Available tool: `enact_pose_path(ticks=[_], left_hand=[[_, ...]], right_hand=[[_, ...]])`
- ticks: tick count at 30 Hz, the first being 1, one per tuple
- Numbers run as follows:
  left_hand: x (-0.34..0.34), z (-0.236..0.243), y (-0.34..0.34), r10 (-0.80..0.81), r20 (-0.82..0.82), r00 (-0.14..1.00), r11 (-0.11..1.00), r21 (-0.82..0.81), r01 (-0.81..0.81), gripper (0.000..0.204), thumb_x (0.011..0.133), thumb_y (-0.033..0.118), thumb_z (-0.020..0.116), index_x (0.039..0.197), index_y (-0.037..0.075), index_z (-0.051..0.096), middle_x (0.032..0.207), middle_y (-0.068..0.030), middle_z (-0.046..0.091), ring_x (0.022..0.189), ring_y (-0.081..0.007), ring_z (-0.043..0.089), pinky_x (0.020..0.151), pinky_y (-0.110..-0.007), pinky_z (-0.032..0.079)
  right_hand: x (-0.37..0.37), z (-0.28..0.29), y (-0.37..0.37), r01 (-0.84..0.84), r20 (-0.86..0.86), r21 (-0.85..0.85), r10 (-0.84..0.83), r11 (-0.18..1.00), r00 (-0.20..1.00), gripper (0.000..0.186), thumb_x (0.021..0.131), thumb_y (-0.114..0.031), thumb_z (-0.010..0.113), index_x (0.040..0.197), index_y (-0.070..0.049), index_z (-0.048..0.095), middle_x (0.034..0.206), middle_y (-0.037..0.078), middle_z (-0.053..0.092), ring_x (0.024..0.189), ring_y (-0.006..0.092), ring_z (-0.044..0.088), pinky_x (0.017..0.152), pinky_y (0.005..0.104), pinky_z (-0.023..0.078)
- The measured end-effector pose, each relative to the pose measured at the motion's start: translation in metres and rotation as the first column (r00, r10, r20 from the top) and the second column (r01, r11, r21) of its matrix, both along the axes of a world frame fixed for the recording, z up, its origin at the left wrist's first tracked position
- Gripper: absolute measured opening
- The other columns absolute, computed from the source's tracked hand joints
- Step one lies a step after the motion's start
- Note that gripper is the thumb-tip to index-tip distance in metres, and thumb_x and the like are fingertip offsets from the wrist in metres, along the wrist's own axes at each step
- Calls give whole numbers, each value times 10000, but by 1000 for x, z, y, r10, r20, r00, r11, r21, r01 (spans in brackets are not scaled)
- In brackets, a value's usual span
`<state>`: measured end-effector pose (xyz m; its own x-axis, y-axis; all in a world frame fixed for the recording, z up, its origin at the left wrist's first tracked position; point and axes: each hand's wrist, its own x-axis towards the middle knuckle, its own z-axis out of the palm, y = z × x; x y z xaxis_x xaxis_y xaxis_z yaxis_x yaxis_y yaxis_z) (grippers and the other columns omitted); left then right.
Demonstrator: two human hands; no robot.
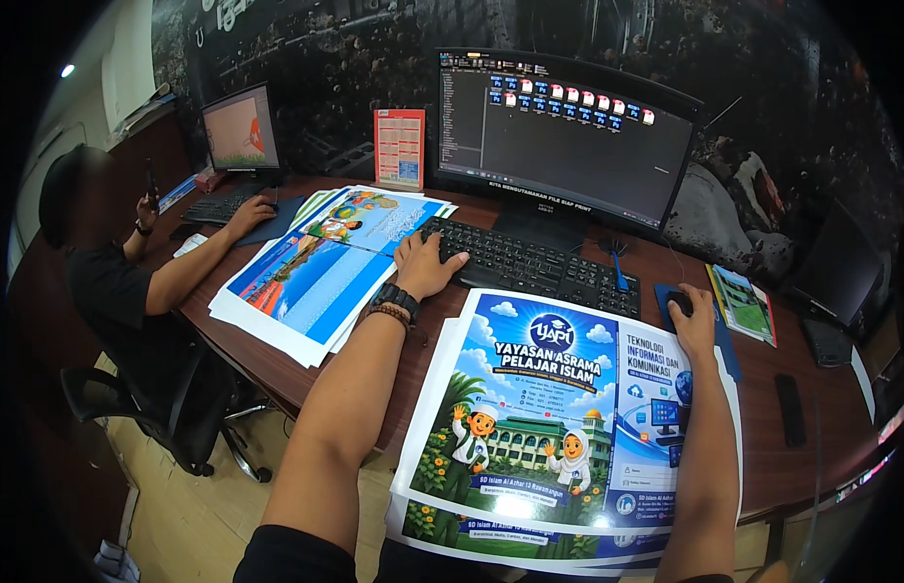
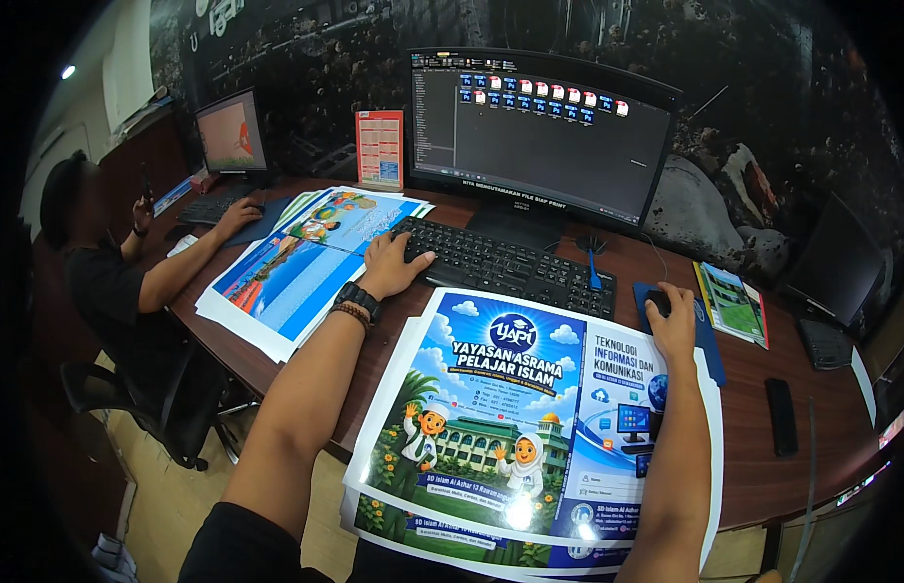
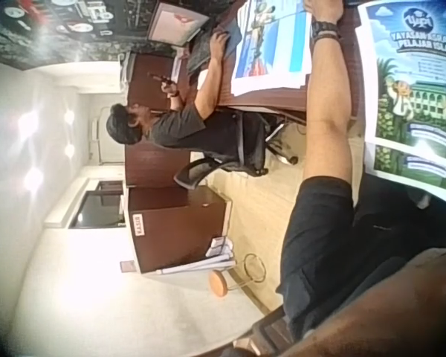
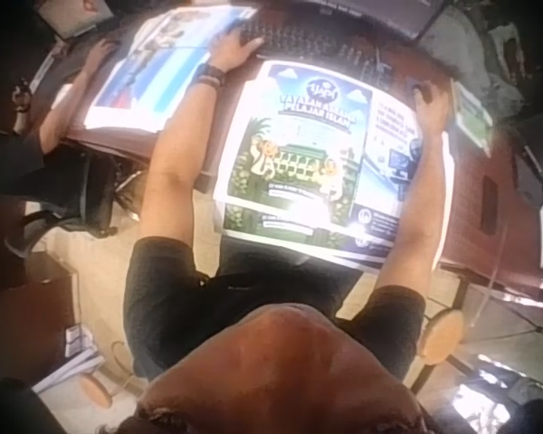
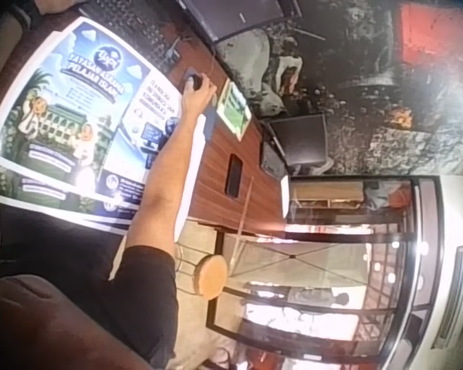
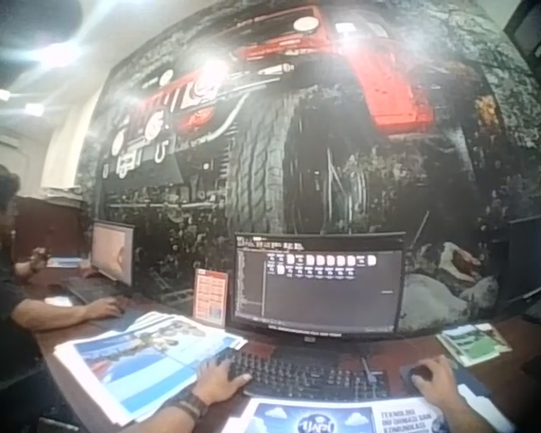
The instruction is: Editing a digital flyer design on a computer and checking physical prints.
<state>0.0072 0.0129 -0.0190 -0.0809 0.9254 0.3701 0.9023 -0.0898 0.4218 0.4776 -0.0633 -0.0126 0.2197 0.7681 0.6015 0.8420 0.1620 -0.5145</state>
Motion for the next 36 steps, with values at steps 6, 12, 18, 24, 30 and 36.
enact_pose_path(ticks=[6,12,18,24,30,36], left_hand=[[0,1,0,17,-25,1000,1000,17,-16,789,847,599,629,1370,19,516,1403,-262,434,1331,-413,344,1126,-497,228],[0,0,0,21,-26,999,1000,18,-20,785,848,595,630,1373,22,515,1406,-261,430,1333,-415,341,1126,-501,229],[0,1,0,25,-33,999,1000,18,-24,781,847,598,629,1365,24,523,1402,-263,433,1332,-417,343,1124,-504,231],[0,-1,0,18,-34,999,999,26,-18,777,845,600,629,1358,25,530,1393,-259,441,1329,-416,348,1124,-504,233],[-1,-2,1,21,-38,999,999,33,-20,775,846,600,628,1360,28,530,1388,-261,444,1328,-416,350,1124,-504,234],[-1,-1,2,3,-15,1000,1000,13,-3,787,846,602,624,1370,25,520,1410,-272,406,1342,-428,315,1127,-514,201]], right_hand=[[5,-3,3,-28,62,-19,29,999,998,340,799,-180,685,1109,-42,667,1125,161,548,1083,338,558,952,397,447],[2,-1,1,-4,44,-29,5,1000,999,315,791,-170,681,1079,-41,670,1126,151,551,1084,337,558,956,397,445],[4,-2,1,-29,50,-31,31,999,998,319,793,-166,680,1087,-43,674,1127,146,553,1084,334,560,961,392,442],[6,-2,1,-36,41,-45,38,998,998,322,794,-165,680,1091,-41,673,1134,149,549,1089,332,556,966,388,438],[5,-2,2,-32,44,-39,34,999,998,326,796,-166,678,1097,-39,669,1137,150,547,1083,333,558,965,392,440],[4,-1,1,7,30,-45,-6,999,1000,333,811,-180,684,1112,-38,668,1147,148,545,1092,329,558,963,389,444]])
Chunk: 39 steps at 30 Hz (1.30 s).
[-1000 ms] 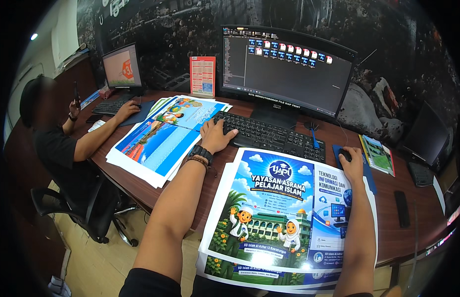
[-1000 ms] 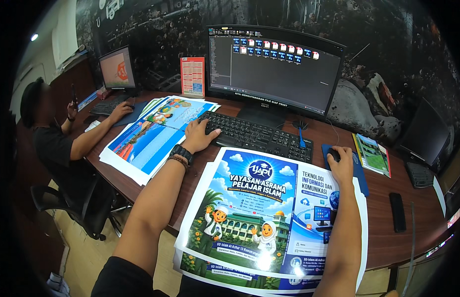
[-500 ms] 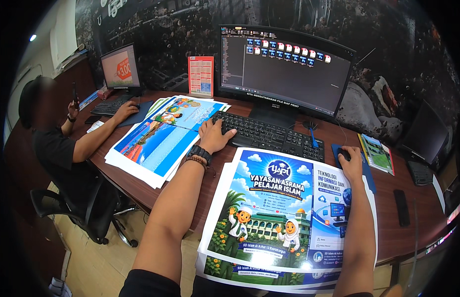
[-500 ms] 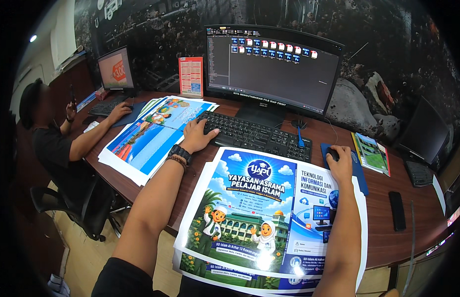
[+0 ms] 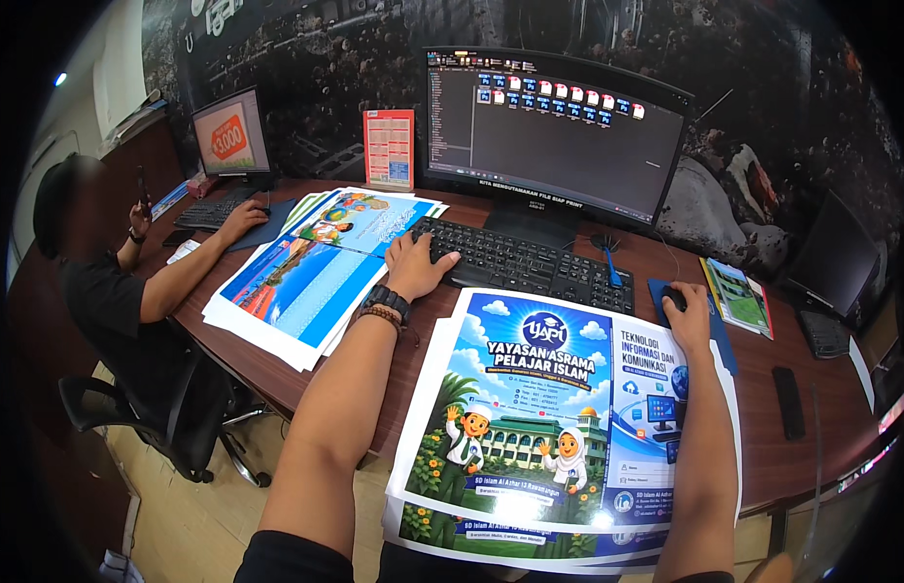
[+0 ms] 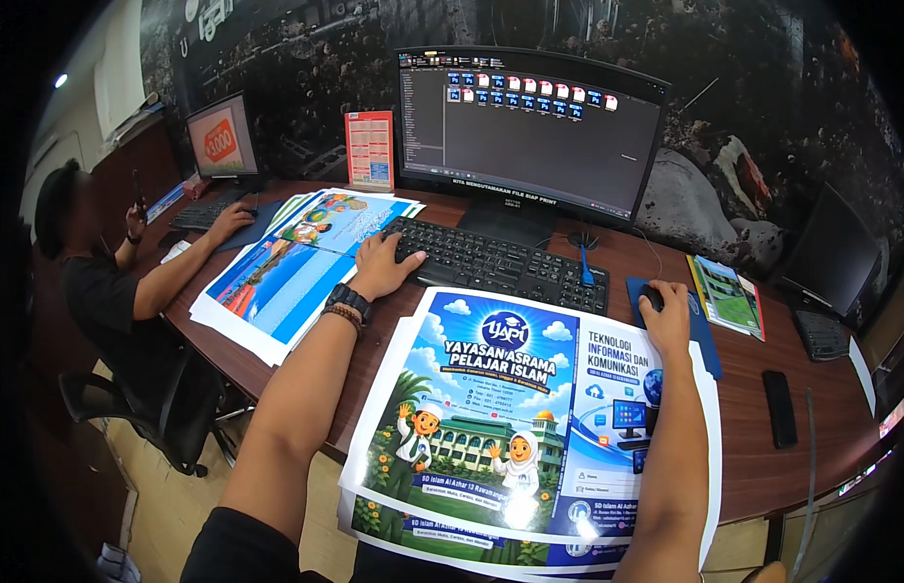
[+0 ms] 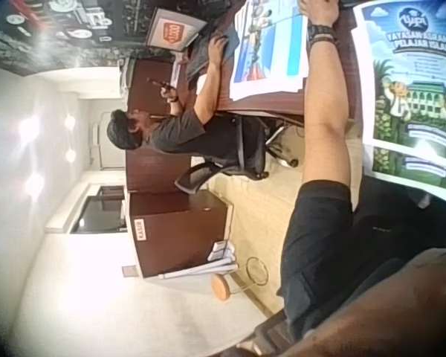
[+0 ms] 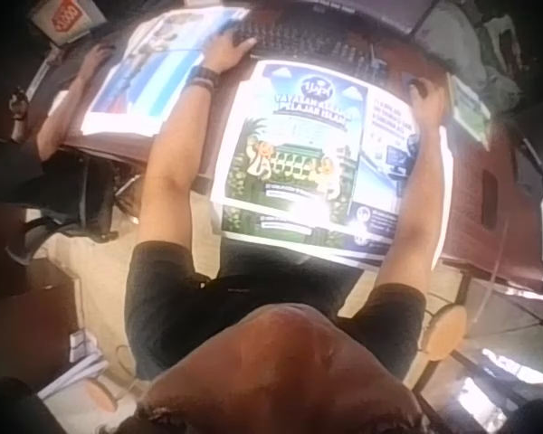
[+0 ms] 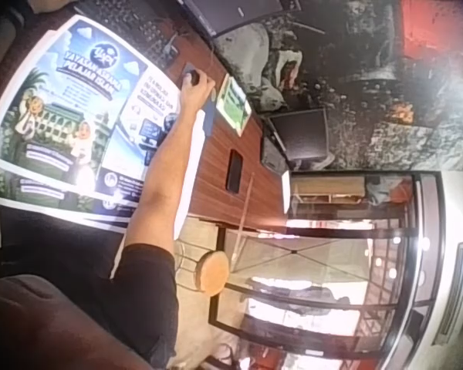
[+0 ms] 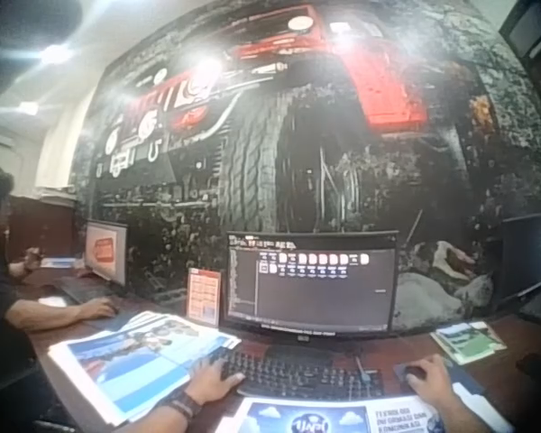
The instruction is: Editing a digital flyer design on a computer and checking physical prints.
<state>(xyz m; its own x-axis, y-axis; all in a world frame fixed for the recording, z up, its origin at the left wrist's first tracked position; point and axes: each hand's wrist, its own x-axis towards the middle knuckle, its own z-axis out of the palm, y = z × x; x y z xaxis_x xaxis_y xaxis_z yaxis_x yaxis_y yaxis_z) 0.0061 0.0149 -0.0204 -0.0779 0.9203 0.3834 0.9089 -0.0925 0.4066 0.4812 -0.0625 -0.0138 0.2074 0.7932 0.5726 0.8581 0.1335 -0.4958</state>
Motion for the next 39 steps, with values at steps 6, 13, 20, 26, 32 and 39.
enact_pose_path(ticks=[6,13,20,26,32,39], left_hand=[[-2,-1,1,-15,18,1000,1000,-12,15,797,845,603,622,1382,25,508,1420,-274,378,1353,-437,281,1128,-525,170],[3,5,-3,-11,20,1000,999,-37,12,789,847,600,623,1376,25,513,1423,-272,374,1362,-431,274,1126,-526,172],[-1,2,-1,-14,17,1000,1000,-18,15,790,844,596,631,1373,21,514,1419,-274,382,1361,-429,279,1126,-528,174],[1,3,-2,-14,21,1000,1000,-17,15,787,845,593,632,1372,22,516,1420,-274,384,1360,-430,281,1126,-527,178],[0,3,-3,-18,24,1000,1000,-15,18,780,846,589,633,1371,24,519,1421,-275,380,1352,-432,286,1122,-525,181],[2,3,-5,8,-12,1000,1000,-13,-8,782,844,604,628,1366,30,526,1417,-277,400,1345,-429,320,1122,-518,216]], right_hand=[[-3,1,-1,2,13,-12,-2,1000,1000,338,821,-184,684,1127,-39,669,1157,146,546,1101,329,558,965,387,446],[0,1,-1,40,20,-23,-39,999,999,336,824,-189,685,1125,-40,670,1169,160,544,1114,341,554,971,397,442],[1,-1,2,27,25,-22,-27,999,999,345,822,-198,689,1128,-40,668,1171,167,542,1112,349,555,968,404,443],[2,-1,2,28,24,-21,-27,999,999,341,812,-193,692,1116,-41,671,1168,162,543,1109,349,555,971,402,443],[0,0,1,12,30,-21,-11,1000,999,330,805,-186,690,1105,-48,674,1167,154,543,1114,345,552,976,400,442],[-2,0,-1,30,16,-33,-29,999,999,326,801,-198,692,1100,-69,680,1177,144,542,1113,348,554,974,405,445]])
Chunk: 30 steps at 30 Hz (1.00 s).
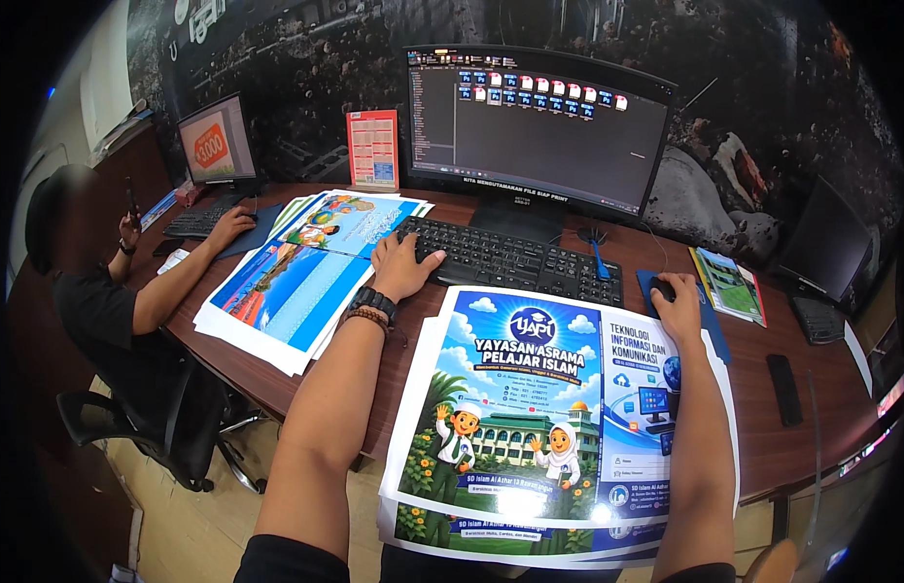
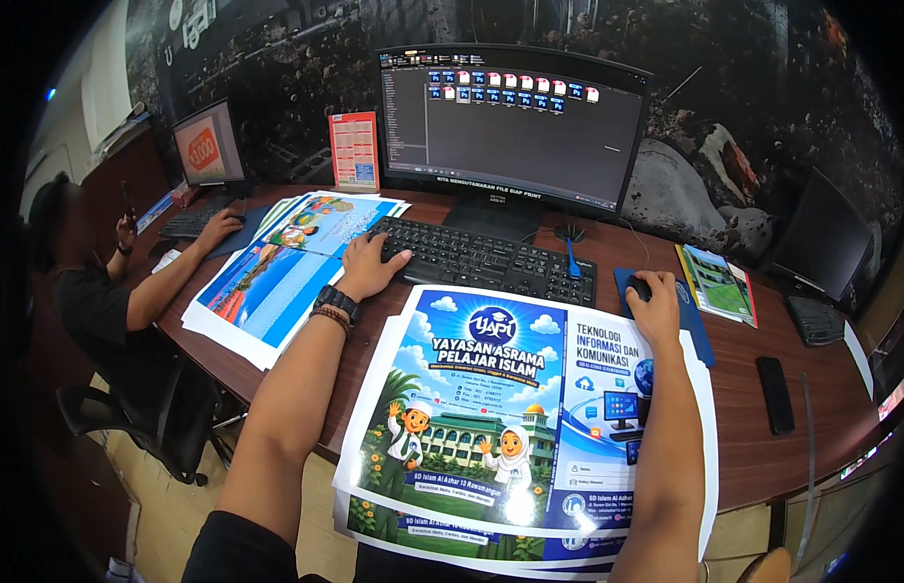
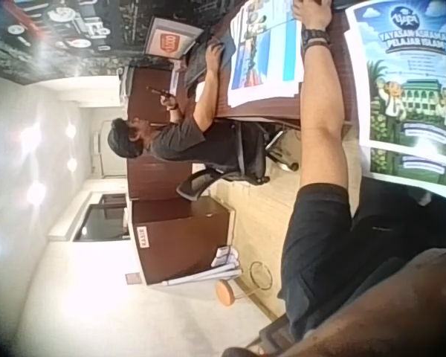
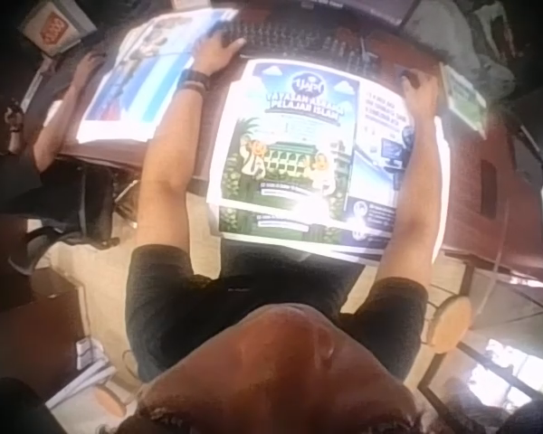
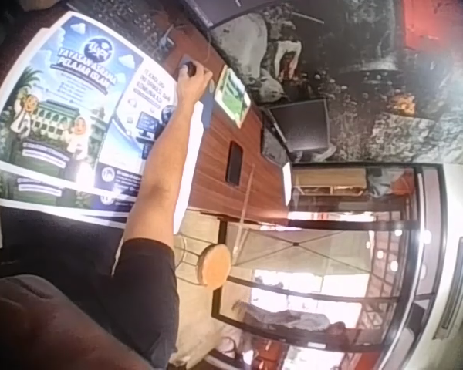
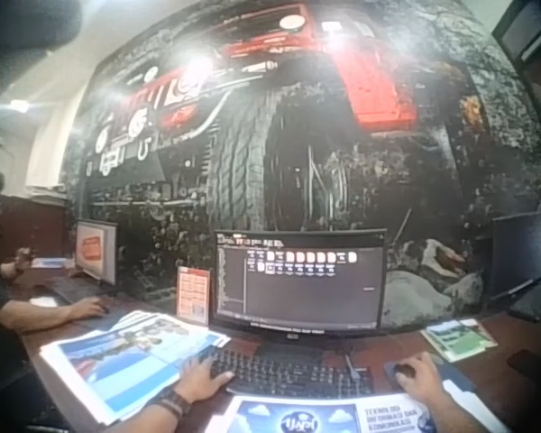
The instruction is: Editing a digital flyer design on a computer and checking physical prints.
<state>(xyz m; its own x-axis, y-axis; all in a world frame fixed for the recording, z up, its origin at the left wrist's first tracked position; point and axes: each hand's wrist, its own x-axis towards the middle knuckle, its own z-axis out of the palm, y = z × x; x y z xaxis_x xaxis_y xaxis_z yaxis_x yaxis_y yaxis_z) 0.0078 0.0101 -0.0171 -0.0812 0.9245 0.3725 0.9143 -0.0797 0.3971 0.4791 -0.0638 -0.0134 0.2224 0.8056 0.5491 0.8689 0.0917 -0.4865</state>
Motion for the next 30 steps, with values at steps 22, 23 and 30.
enact_pose_path(ticks=[22,23,30], left_hand=[[-1,1,2,14,-55,998,999,37,-12,742,859,594,617,1357,49,539,1387,-296,446,1330,-425,379,1118,-510,260],[-1,2,1,1,-25,1000,1000,10,-1,755,857,588,621,1364,38,525,1412,-302,410,1347,-430,339,1125,-522,222],[1,3,1,-11,2,1000,1000,-14,11,772,854,582,628,1373,24,508,1439,-308,369,1369,-438,290,1130,-540,183]], right_hand=[[-48,17,4,-458,71,-6,458,889,886,219,748,64,545,714,-60,722,1093,73,583,1157,266,485,985,329,411],[-47,17,4,-461,72,-5,460,888,885,219,748,64,545,714,-60,722,1093,73,583,1157,266,485,985,329,411],[-8,1,5,-30,116,198,7,980,993,205,854,-120,626,1039,-75,703,1132,124,555,1090,308,543,945,394,451]])
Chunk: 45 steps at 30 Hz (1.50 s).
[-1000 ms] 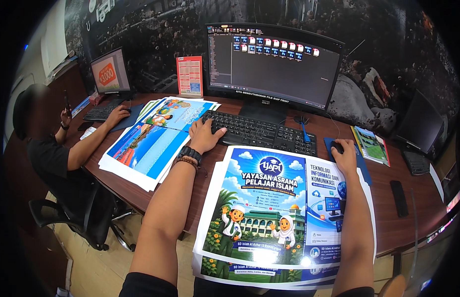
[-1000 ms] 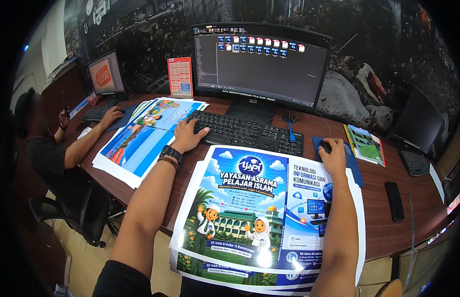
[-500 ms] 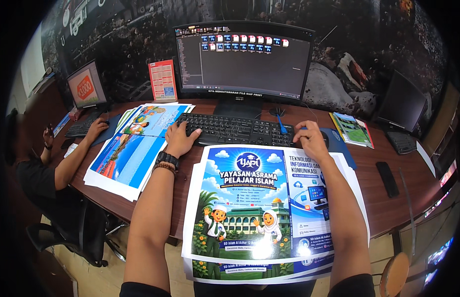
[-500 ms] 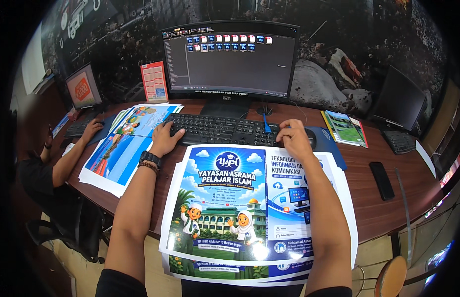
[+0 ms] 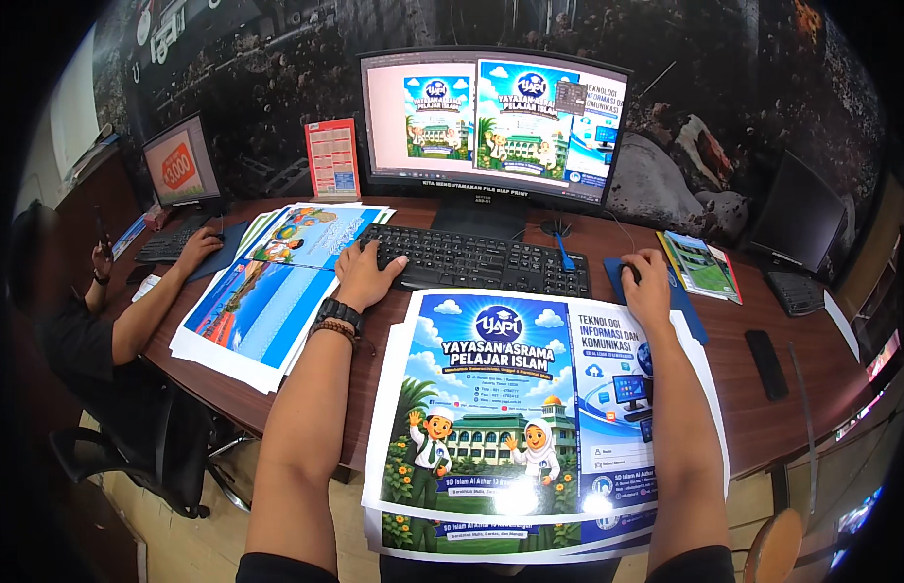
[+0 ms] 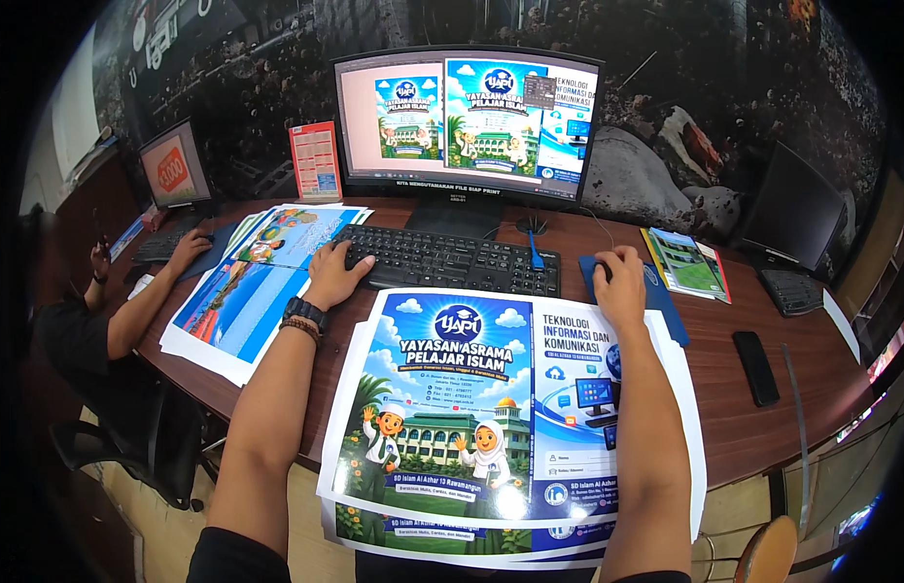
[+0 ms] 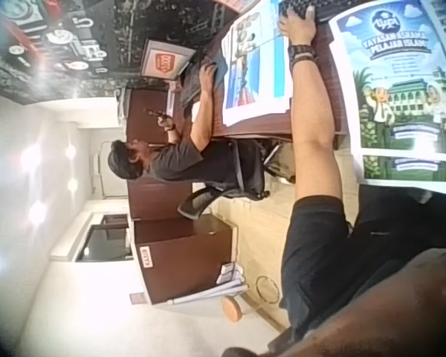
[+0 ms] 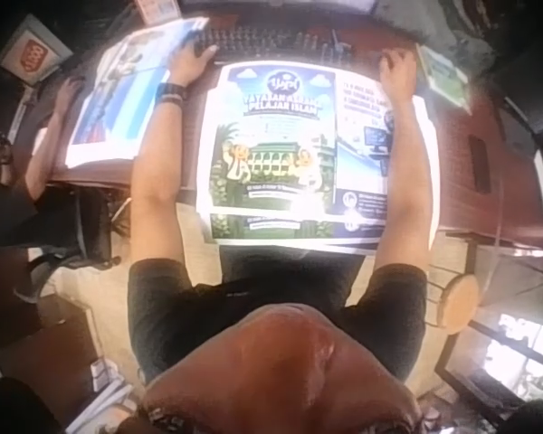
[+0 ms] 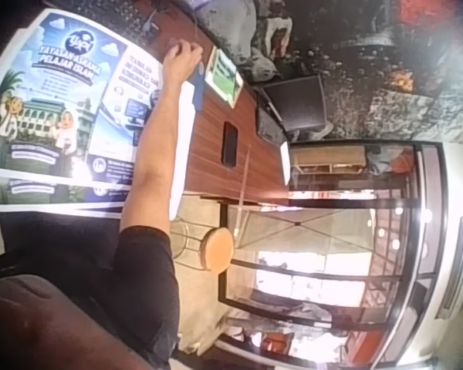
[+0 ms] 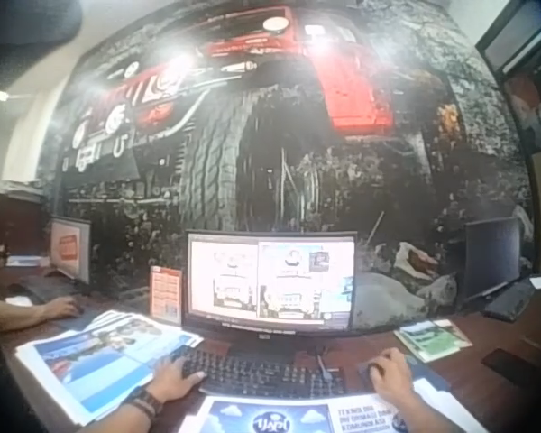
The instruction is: Editing a digital flyer design on a computer and checking physical prints.
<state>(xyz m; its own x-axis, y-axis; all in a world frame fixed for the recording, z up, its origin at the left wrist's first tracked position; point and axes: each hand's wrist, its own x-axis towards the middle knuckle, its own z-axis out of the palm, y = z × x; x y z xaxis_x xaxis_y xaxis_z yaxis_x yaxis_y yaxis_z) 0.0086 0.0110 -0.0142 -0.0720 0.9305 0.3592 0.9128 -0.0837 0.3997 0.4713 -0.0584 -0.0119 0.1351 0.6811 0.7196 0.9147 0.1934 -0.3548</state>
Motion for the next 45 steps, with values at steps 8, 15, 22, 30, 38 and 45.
enact_pose_path(ticks=[8,15,22,30,38,45], left_hand=[[-2,-2,1,-6,11,1000,1000,12,6,770,851,583,632,1368,25,515,1431,-303,380,1361,-443,294,1123,-537,190],[-3,-6,2,5,3,1000,1000,25,-6,772,849,588,632,1368,27,519,1417,-294,395,1347,-446,306,1121,-536,194],[-3,-6,4,-2,7,1000,999,37,1,761,847,596,625,1357,38,534,1415,-281,393,1345,-445,304,1119,-538,192],[-4,-8,5,30,-48,998,998,61,-27,776,844,621,618,1352,39,543,1404,-273,436,1328,-422,367,1118,-506,258],[-4,-7,4,25,-51,998,998,60,-22,778,844,624,618,1346,34,548,1404,-269,439,1329,-419,368,1118,-504,257],[-3,-7,3,22,-42,999,999,47,-20,780,845,624,616,1349,34,546,1414,-274,428,1341,-417,354,1125,-501,245]], right_hand=[[3,1,0,88,-96,-249,-115,964,989,455,834,-291,670,1251,-114,625,1264,159,516,1145,374,568,969,425,464],[3,8,0,167,-75,-350,-205,922,976,587,813,-377,678,1330,-122,568,1319,191,497,1168,379,562,985,435,458],[11,-6,0,47,-63,-206,-61,977,996,429,819,-255,678,1213,-91,637,1232,148,534,1128,357,568,961,416,460],[9,-6,0,25,-88,-210,-44,977,995,356,809,-204,681,1148,-101,662,1196,137,546,1125,340,565,963,404,455],[9,-6,0,29,-89,-211,-49,977,995,354,807,-204,685,1145,-101,666,1197,130,552,1121,335,568,961,400,456],[10,-8,2,19,-87,-197,-37,980,996,351,807,-203,682,1143,-100,670,1191,128,553,1117,331,569,960,397,456]])
